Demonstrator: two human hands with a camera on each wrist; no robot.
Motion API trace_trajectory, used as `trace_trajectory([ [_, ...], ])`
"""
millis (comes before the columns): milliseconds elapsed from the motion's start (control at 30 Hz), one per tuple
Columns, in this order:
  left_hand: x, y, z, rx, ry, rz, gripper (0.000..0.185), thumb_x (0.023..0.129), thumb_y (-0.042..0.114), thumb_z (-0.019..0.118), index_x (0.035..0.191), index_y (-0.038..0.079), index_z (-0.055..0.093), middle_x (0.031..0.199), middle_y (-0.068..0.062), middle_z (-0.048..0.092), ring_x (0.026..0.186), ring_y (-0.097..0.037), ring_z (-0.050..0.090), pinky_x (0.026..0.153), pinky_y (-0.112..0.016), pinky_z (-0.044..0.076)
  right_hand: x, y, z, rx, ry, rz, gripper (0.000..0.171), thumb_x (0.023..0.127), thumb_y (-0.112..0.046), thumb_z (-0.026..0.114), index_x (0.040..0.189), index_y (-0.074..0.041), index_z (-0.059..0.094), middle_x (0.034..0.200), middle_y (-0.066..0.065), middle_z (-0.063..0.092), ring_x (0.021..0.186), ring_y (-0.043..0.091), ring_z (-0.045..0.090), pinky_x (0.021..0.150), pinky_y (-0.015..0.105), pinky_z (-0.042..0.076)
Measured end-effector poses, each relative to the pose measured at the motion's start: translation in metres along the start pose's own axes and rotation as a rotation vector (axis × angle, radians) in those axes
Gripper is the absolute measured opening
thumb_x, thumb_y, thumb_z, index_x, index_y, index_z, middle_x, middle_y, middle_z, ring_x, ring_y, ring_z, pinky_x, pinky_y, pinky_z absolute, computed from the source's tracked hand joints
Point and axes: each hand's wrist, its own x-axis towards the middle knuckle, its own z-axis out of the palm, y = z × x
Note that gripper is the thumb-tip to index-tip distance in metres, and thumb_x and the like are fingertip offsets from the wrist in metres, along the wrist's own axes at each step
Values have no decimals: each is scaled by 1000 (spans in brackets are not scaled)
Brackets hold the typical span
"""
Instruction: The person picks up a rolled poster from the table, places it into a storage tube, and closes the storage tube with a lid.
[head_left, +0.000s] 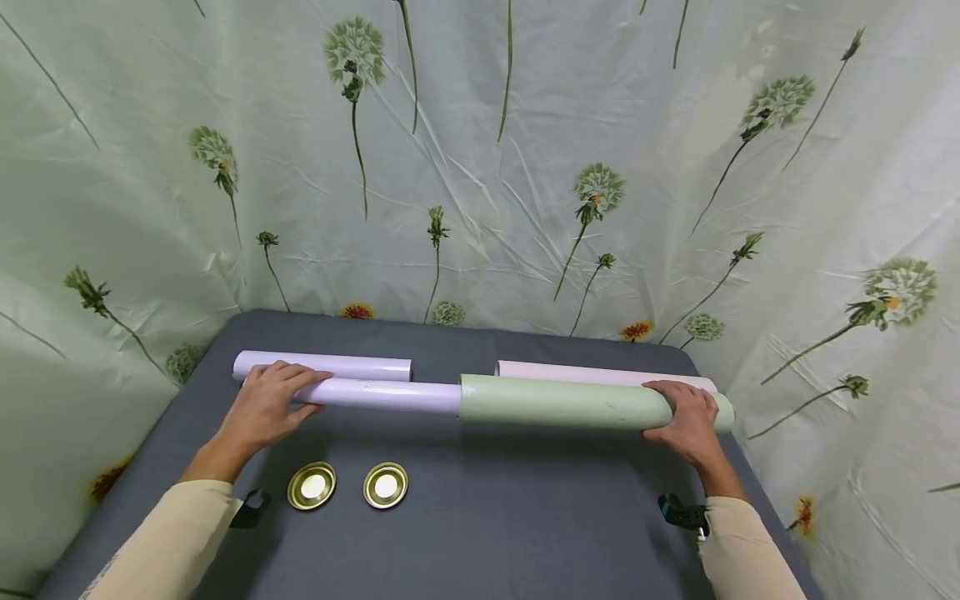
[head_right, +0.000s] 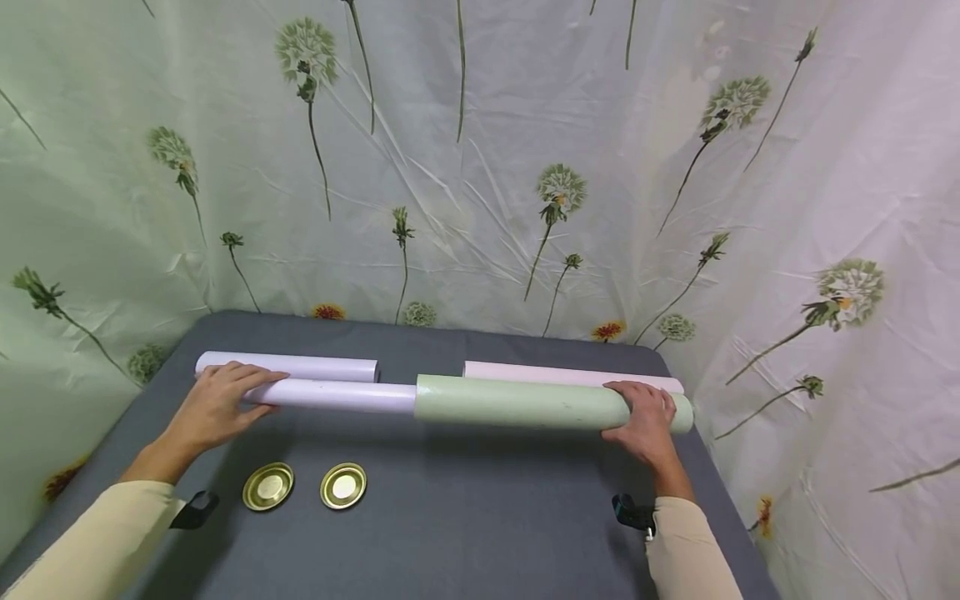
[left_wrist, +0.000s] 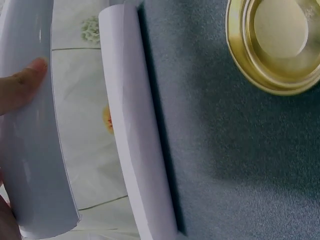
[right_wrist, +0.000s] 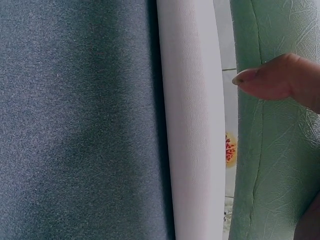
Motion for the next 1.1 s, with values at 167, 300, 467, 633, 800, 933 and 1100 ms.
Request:
trace_trajectory([
  [167, 2, 3, 0, 6, -12, -4, 52, 58, 11, 90, 105, 10, 71, 94, -12, 69, 86, -34, 61, 72, -55, 40, -2, 1, 1, 3, 4, 8, 72, 47, 2, 89, 113, -1, 63, 116, 27, 59, 110, 47, 42, 94, 65, 14],
  [300, 4, 5, 0, 12, -11, -3, 52, 57, 11, 91, 106, 10, 71, 94, -12, 69, 86, -34, 61, 73, -55, 40, -2, 1, 0, 11, 11, 8, 72, 46, 3, 89, 114, -1, 62, 116, 26, 59, 110, 46, 42, 94, 65, 13],
  [467, 5, 6, -1, 8, -8, -11, 53, 57, 11, 91, 107, 11, 71, 94, -12, 69, 87, -34, 61, 74, -56, 40, 0, -1, -1, 11, 6, 16, 74, 47, 2, 90, 115, 0, 62, 117, 27, 59, 111, 46, 42, 95, 66, 13],
  [633, 7, 9, 1, 11, -24, -18, 54, 59, 11, 90, 109, 11, 71, 96, -13, 69, 88, -34, 61, 74, -55, 40, 0, -2, 1, 9, 6, 21, 73, 48, 2, 90, 115, 0, 62, 118, 27, 59, 111, 47, 42, 95, 66, 13],
  [800, 12, 13, 6, 17, -24, -6, 54, 60, 12, 90, 110, 12, 71, 97, -12, 67, 90, -34, 61, 75, -55, 41, -4, -1, -1, 9, 14, 26, 72, 48, 2, 89, 115, -1, 61, 117, 27, 57, 111, 48, 41, 95, 66, 12],
  [933, 13, 15, 9, 11, -8, 11, 53, 59, 11, 90, 108, 12, 71, 95, -11, 63, 88, -34, 61, 74, -55, 42, -2, 1, -2, 5, 22, 15, 73, 47, 3, 89, 114, -1, 61, 117, 27, 57, 111, 48, 41, 95, 67, 12],
  [1100, 14, 19, 10, 14, 4, 19, 54, 57, 11, 91, 108, 13, 72, 95, -10, 62, 88, -32, 61, 74, -54, 42, 1, 0, -2, 2, 16, 7, 74, 46, 3, 89, 115, -2, 62, 118, 27, 58, 111, 47, 42, 96, 66, 12],
])
